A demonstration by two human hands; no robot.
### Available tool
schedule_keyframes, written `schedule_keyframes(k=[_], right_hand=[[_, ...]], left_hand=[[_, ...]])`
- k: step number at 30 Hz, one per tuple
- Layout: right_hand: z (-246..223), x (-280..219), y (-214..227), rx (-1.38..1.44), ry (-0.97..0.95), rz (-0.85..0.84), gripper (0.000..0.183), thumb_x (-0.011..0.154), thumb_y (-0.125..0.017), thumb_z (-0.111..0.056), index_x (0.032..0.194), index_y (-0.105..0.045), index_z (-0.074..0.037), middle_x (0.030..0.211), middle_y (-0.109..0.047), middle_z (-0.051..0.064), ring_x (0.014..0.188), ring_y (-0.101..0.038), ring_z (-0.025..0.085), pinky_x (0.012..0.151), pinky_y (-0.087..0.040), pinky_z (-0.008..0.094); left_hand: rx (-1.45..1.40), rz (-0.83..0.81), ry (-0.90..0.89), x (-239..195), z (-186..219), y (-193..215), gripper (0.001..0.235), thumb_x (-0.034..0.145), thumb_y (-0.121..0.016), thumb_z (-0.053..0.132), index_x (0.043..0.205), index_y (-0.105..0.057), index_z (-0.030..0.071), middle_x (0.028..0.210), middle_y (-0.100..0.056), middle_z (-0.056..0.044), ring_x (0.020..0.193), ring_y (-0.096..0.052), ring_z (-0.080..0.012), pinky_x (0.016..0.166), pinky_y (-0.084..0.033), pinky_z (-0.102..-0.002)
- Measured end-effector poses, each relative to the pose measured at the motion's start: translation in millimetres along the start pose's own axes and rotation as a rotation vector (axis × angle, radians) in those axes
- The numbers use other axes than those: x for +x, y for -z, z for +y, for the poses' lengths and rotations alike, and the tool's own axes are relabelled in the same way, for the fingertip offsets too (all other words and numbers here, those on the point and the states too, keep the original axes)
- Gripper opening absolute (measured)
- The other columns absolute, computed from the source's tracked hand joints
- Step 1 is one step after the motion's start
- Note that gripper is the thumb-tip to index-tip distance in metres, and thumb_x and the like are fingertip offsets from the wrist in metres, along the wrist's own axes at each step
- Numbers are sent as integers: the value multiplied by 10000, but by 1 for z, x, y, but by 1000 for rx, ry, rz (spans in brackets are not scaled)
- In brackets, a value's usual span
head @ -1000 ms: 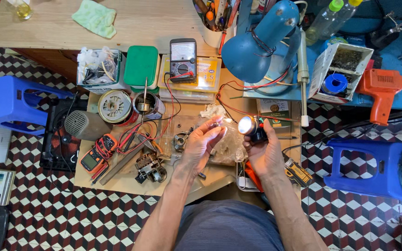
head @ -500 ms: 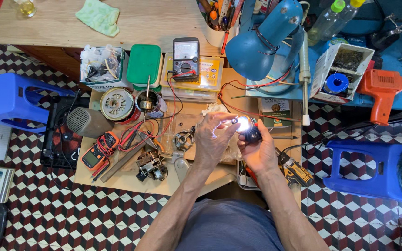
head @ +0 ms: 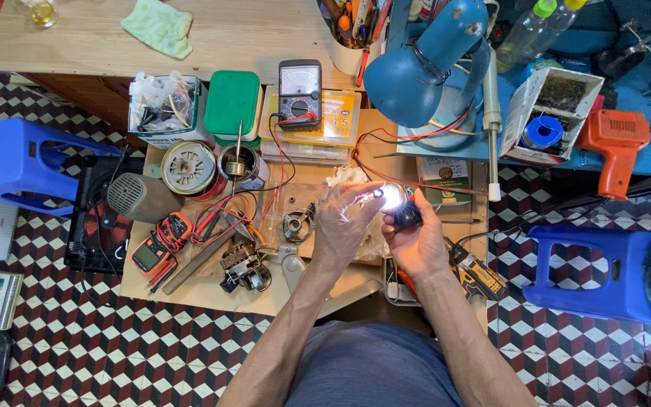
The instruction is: The person handles small electrical components on a cluttered workbench, using a flashlight to inspect parts and a screwdriver to manipulate them. They open a plastic bag containing small parts, examine them closely, and use tools to adjust or assemble the components.
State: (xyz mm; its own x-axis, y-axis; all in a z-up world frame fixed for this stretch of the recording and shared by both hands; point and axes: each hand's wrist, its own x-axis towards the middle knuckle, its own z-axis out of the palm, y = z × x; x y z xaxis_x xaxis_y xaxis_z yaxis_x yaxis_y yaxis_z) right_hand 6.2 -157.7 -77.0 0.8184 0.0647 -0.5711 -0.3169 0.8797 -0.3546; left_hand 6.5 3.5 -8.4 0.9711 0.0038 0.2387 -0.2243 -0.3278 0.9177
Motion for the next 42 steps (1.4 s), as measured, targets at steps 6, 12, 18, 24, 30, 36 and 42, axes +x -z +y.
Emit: schedule_keyframes(k=[6,12,18,24,30,36,42], right_hand=[[-1,-1,1,2,0,-4,329,940,-722,-395,1061,-646,-98,875,-697,67,695,-641,197,606,-548,302],[-1,0,2,7,-5,-7,326,934,-727,-394,1055,-658,-100,865,-704,58,697,-648,195,595,-537,297],[-1,1,3,13,-2,-5,312,932,-728,-392,1038,-652,-108,851,-701,56,695,-650,204,590,-535,307],[-2,-2,-1,15,13,21,300,930,-733,-377,1032,-652,-106,867,-692,59,694,-639,200,587,-532,304],[-2,-5,-4,29,10,8,294,934,-732,-366,1043,-655,-105,885,-696,58,701,-638,198,597,-541,303],[-3,-5,-5,21,4,11,288,932,-731,-367,1042,-656,-112,892,-703,57,694,-633,199,600,-550,306],[-4,-5,-6,19,8,5,308,932,-729,-374,1057,-658,-101,895,-708,62,694,-637,197,604,-551,302]], left_hand=[[6,-18,3,0,-3,0,297,921,-769,263,1206,-748,181,1100,-748,-49,1016,-721,-195,866,-573,-334],[20,-25,7,0,-4,0,305,925,-763,259,1221,-742,187,1092,-747,-55,1006,-722,-200,862,-576,-336],[29,-14,-15,-1,-5,-1,298,942,-749,247,1233,-729,183,1102,-741,-53,1018,-719,-197,866,-573,-339],[50,-19,-22,-2,-8,-1,293,955,-739,240,1242,-724,183,1121,-739,-49,1008,-710,-198,866,-573,-340],[26,-14,-25,-1,-9,-1,299,959,-735,226,1255,-719,184,1133,-733,-51,1014,-717,-191,860,-580,-333],[28,-14,-22,-1,-8,-1,299,956,-736,210,1254,-719,188,1121,-741,-50,991,-732,-183,844,-584,-331],[52,-12,-30,0,-7,-2,295,948,-736,207,1242,-720,187,1125,-727,-49,996,-721,-190,849,-576,-334]])
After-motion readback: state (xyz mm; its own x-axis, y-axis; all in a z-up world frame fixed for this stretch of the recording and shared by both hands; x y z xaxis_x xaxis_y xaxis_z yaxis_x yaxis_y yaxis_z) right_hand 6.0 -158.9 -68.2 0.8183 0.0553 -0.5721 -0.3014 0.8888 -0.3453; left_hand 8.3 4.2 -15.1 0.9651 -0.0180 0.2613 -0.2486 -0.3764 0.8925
